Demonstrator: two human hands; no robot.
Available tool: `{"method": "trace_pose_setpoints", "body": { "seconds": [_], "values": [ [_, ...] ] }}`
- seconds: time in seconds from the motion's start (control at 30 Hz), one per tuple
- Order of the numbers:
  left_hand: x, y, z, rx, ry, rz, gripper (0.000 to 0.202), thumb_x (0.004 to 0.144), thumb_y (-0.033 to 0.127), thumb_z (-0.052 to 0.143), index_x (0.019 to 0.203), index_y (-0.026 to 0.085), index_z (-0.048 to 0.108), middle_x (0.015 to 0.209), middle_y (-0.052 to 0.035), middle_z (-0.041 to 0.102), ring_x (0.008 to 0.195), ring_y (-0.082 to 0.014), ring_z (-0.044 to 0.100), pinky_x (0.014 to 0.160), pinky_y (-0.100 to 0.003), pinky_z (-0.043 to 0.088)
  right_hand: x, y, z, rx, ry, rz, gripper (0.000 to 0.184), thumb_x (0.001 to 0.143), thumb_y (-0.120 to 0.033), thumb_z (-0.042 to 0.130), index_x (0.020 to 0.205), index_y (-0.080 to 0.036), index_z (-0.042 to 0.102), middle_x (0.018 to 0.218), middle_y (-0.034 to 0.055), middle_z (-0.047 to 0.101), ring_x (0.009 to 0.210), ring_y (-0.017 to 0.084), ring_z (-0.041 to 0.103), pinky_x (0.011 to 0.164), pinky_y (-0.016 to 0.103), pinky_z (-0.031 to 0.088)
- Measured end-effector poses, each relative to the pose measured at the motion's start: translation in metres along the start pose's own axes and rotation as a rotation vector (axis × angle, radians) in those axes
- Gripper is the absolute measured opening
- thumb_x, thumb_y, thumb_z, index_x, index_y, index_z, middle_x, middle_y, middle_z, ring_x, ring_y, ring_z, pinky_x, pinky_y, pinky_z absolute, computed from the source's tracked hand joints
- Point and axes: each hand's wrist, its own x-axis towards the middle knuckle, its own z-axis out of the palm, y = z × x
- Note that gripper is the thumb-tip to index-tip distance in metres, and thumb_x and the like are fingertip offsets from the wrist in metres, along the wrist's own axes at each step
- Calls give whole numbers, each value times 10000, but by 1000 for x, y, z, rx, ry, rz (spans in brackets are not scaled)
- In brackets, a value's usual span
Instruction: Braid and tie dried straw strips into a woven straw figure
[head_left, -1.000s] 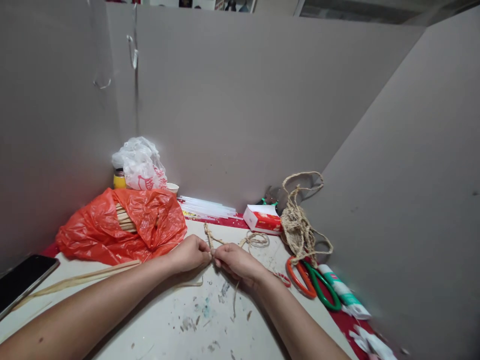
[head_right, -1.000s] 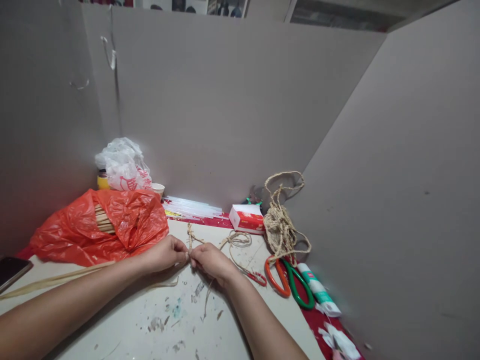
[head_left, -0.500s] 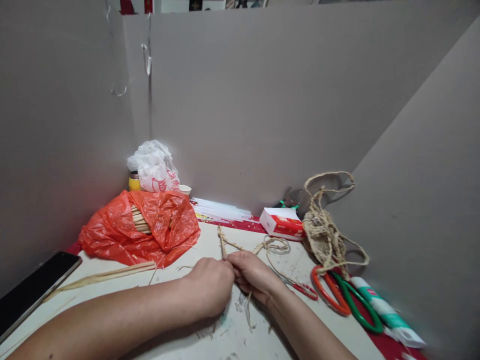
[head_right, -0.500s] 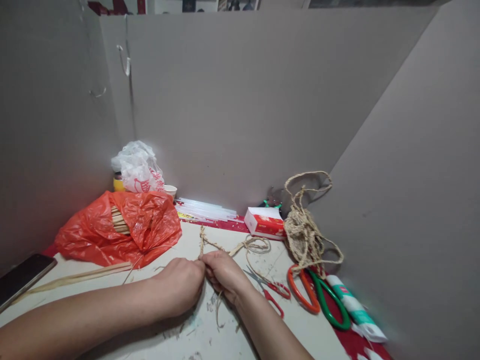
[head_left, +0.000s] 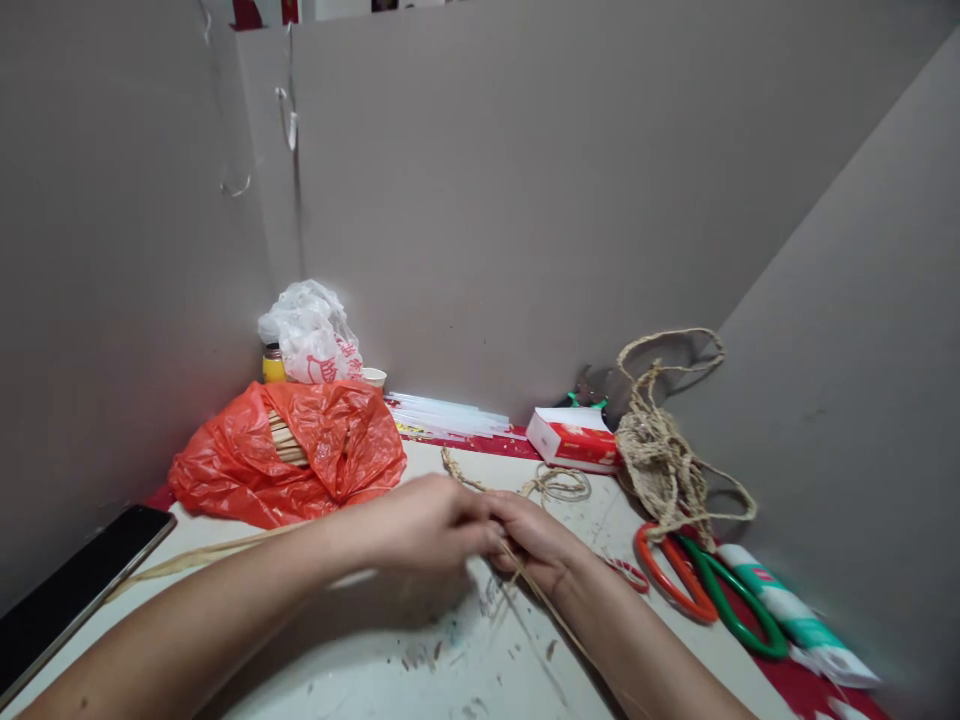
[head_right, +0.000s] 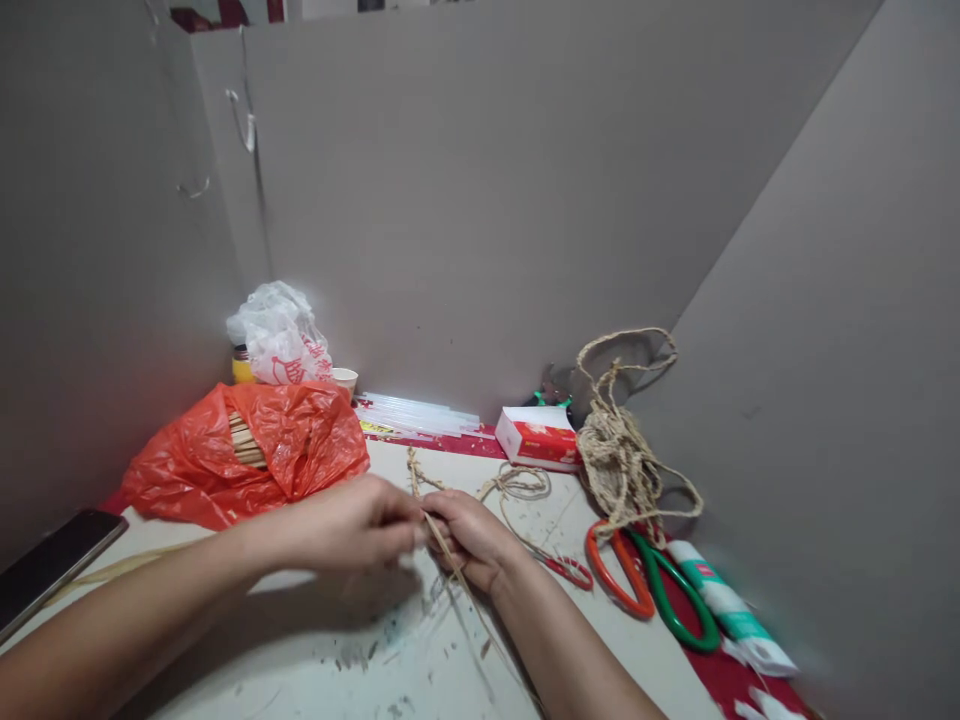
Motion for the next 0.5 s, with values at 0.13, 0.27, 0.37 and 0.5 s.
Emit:
{"method": "trace_pose_setpoints", "body": {
  "seconds": [0.13,0.27,0.37,0.5],
  "values": [
    [20,-44,-14,-79,224,-213,226,788,301,440,668,143,548,582,-1,584,444,-83,474,460,-199,314,1,-2,-1,143,-61,60,160,723,-268,529,618,-164,467,409,-102,223,353,35,91,317,169,53],
    [29,-65,-4,-195,224,-307,336,769,442,476,657,135,556,547,-5,564,426,-91,458,445,-213,320,1,-5,0,155,-100,48,148,718,-246,533,615,-158,473,419,-103,222,352,32,106,313,160,55],
    [31,-67,11,-363,60,-270,373,713,501,549,683,131,584,532,9,548,438,-83,449,456,-210,333,3,-5,0,116,-87,15,148,706,-232,535,599,-165,457,407,-105,228,344,32,123,311,155,86],
    [33,-68,13,-459,13,-274,340,684,469,588,718,131,605,480,50,467,398,-60,382,437,-199,316,5,-4,-3,67,-93,-9,114,708,-218,516,616,-166,473,387,-101,254,334,38,146,307,151,107]
  ]
}}
